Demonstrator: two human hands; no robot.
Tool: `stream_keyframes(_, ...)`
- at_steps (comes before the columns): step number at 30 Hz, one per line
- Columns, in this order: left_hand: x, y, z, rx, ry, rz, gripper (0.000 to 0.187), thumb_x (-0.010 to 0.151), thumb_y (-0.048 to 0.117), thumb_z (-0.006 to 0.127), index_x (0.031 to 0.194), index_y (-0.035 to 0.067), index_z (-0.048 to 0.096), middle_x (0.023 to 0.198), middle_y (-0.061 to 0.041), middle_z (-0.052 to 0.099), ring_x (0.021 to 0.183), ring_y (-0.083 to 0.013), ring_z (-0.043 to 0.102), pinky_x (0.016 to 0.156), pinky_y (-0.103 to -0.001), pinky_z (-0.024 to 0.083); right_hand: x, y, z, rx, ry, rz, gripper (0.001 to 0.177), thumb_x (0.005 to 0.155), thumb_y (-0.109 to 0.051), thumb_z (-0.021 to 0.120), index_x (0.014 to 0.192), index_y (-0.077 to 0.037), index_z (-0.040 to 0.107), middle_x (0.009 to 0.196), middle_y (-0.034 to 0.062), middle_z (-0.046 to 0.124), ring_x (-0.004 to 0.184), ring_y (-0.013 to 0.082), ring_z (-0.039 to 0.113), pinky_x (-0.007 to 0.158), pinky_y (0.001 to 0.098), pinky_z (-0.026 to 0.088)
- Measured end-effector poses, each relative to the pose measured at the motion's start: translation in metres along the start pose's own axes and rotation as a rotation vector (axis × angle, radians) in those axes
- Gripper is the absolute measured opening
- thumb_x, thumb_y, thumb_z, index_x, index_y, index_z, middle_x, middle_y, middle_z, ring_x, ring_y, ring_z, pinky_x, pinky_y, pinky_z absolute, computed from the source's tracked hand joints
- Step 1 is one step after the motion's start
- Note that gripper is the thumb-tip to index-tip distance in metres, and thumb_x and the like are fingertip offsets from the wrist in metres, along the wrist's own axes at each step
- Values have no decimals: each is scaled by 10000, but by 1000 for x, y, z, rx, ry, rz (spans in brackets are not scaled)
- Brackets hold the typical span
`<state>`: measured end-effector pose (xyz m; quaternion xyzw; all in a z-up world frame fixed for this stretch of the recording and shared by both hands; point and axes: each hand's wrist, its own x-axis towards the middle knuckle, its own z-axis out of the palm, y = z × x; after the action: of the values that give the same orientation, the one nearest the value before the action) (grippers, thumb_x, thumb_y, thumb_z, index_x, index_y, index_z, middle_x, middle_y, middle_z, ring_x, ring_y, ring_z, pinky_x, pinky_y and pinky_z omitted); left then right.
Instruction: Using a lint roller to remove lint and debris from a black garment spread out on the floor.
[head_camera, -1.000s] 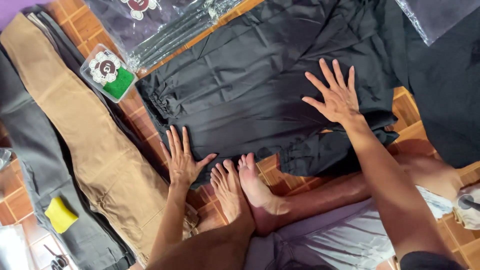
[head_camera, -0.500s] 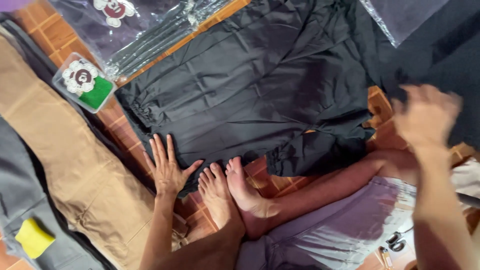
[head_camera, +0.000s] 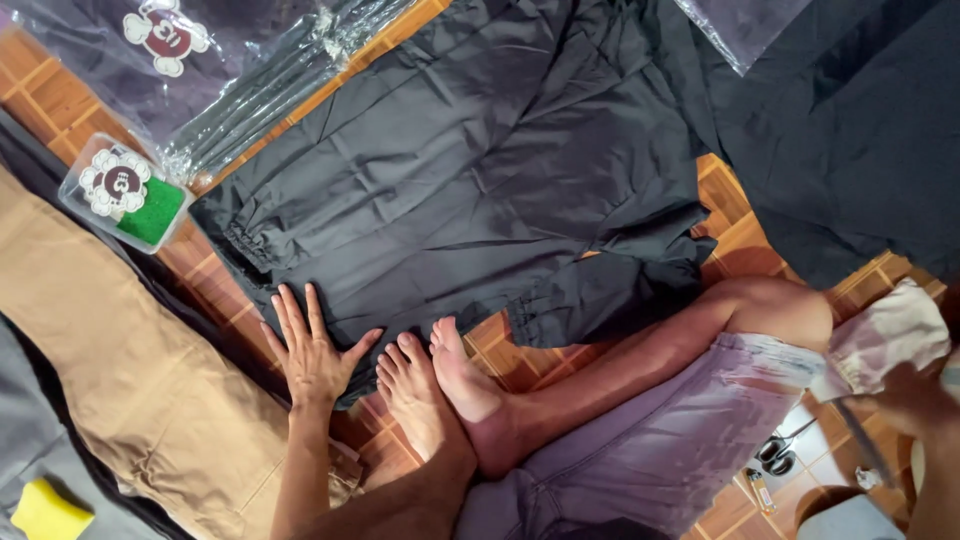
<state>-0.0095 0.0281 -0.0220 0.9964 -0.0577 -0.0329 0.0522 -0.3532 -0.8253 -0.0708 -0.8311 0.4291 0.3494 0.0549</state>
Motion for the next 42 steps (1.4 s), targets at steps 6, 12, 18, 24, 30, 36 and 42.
stream_keyframes(6, 1, 1, 2, -21, 47, 21, 1200, 778, 854, 449, 1660, 93, 160, 1696, -252, 128, 1568, -413, 156, 1207, -667, 174, -48, 9, 60, 1451, -635, 221, 324, 1070, -376, 558, 1254, -109, 554, 965, 158, 644, 747, 328, 643, 613, 460, 502)
stream_keyframes(12, 2, 3, -3, -34, -1, 2, 1203, 777, 859, 432, 1660, 103, 122, 1700, -245, 85, 1573, -409, 123, 1218, -661, 129, -175, -110, 60, 412, 200, 79, 510, 857, -191, 747, 1303, 35, 646, 1236, 249, 724, 1191, 458, 637, 1003, 581, 482)
stream_keyframes(18, -1, 2, 0, -37, 85, 36, 1180, 801, 842, 465, 1658, 84, 178, 1695, -255, 137, 1568, -419, 164, 1211, -671, 174, -166, -100, 62, 68, 668, 81, 327, 1091, -280, 622, 1213, 22, 646, 1053, 292, 738, 894, 507, 702, 743, 570, 529)
stream_keyframes(24, 0, -1, 2, -36, 42, 28, 1176, 813, 864, 410, 1663, 104, 123, 1705, -233, 79, 1583, -389, 97, 1230, -650, 120, -223, -224, -78, 329, 877, -343, 691, 1106, -168, 497, 1653, 137, 205, 1346, 526, 376, 1196, 595, 277, 940, 639, 173)
stream_keyframes(30, 4, 3, -5, -69, -108, -88, 1234, 743, 896, 464, 1663, 147, 122, 1720, -179, 27, 1593, -340, 11, 1238, -629, 66, -202, -414, -57, 636, 592, -1042, 307, 1018, -39, 497, 1313, 35, 537, 1179, 245, 520, 1091, 418, 518, 1012, 495, 406)
stream_keyframes(36, 5, 6, -11, -99, -177, -146, 1269, 691, 906, 531, 1660, 181, 148, 1730, -154, 35, 1602, -308, 4, 1246, -619, 39, -189, -501, 6, 172, 752, -891, 193, 1025, -215, 599, 1197, -127, 606, 1065, 89, 537, 986, 286, 608, 885, 350, 532)
stream_keyframes(42, 6, 5, -13, -112, -163, -144, 1263, 687, 893, 550, 1658, 181, 168, 1730, -152, 56, 1602, -304, 32, 1244, -618, 59, -98, -491, -20, 452, 664, -605, 187, 1047, -130, 585, 1203, -65, 506, 1149, 168, 445, 981, 490, 648, 790, 540, 599)
